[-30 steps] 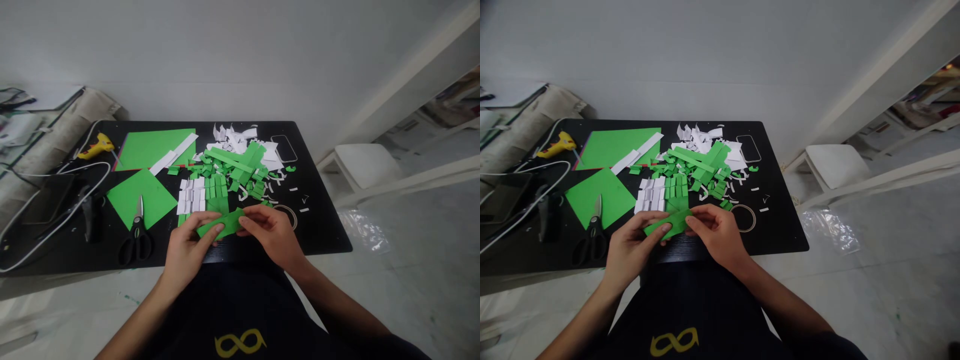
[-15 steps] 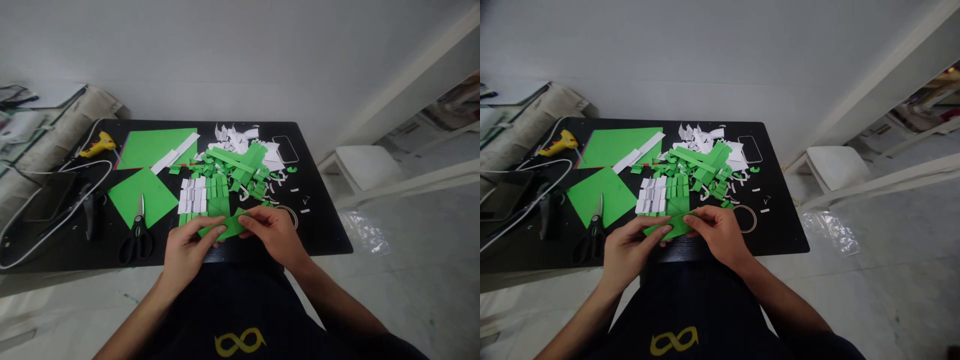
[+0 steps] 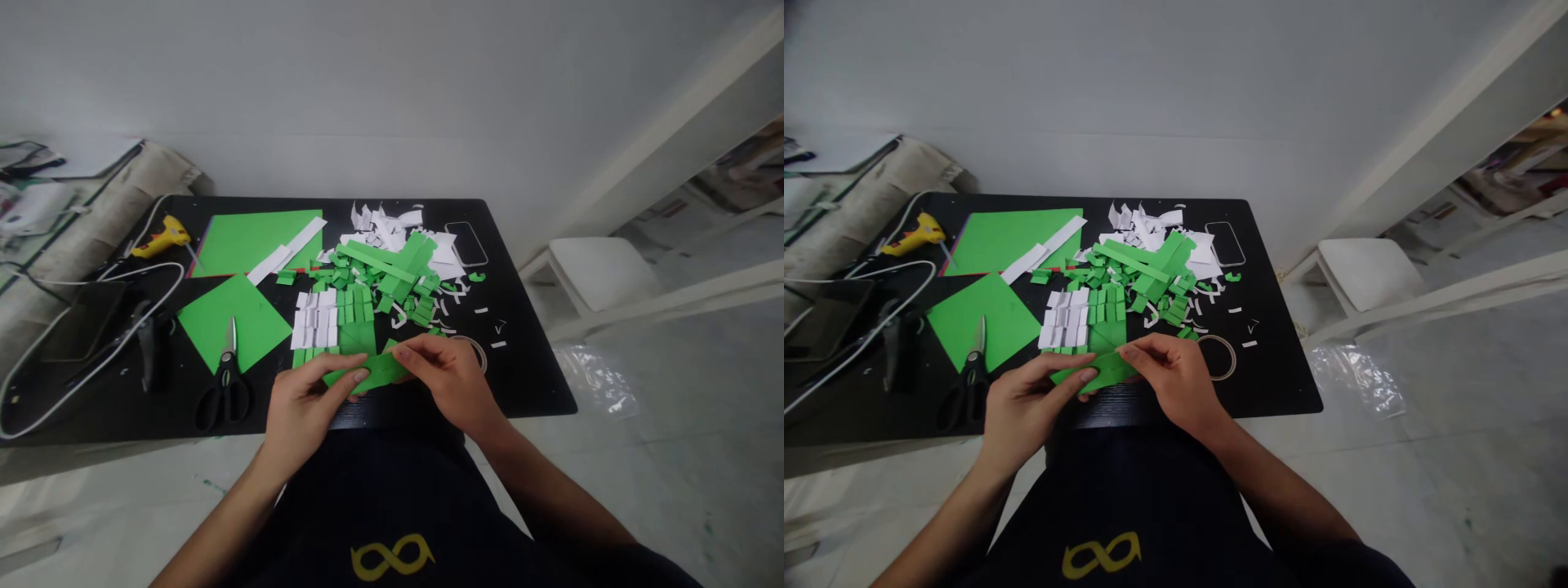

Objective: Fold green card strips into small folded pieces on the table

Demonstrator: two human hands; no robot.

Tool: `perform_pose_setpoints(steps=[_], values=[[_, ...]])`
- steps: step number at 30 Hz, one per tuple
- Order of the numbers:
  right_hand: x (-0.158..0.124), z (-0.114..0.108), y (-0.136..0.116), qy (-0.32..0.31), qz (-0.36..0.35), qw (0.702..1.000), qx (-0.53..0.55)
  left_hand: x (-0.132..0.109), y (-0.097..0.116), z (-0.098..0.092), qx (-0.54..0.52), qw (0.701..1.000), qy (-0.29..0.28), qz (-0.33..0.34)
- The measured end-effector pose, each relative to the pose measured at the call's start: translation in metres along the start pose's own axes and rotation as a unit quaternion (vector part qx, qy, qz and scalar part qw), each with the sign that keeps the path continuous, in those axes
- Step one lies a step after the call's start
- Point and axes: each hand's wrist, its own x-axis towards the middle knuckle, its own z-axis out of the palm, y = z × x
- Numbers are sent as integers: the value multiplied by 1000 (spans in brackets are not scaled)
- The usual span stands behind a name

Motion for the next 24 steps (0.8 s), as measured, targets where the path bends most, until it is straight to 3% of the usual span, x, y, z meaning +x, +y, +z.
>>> perform_pose_setpoints(steps=[12,24], values=[[0,-1,3,-35,62,997,44,0,-4,0,-24,999,9,-32],[-1,-4,10,-45,63,995,68,-1,-10,-1,-49,997,33,-47]])
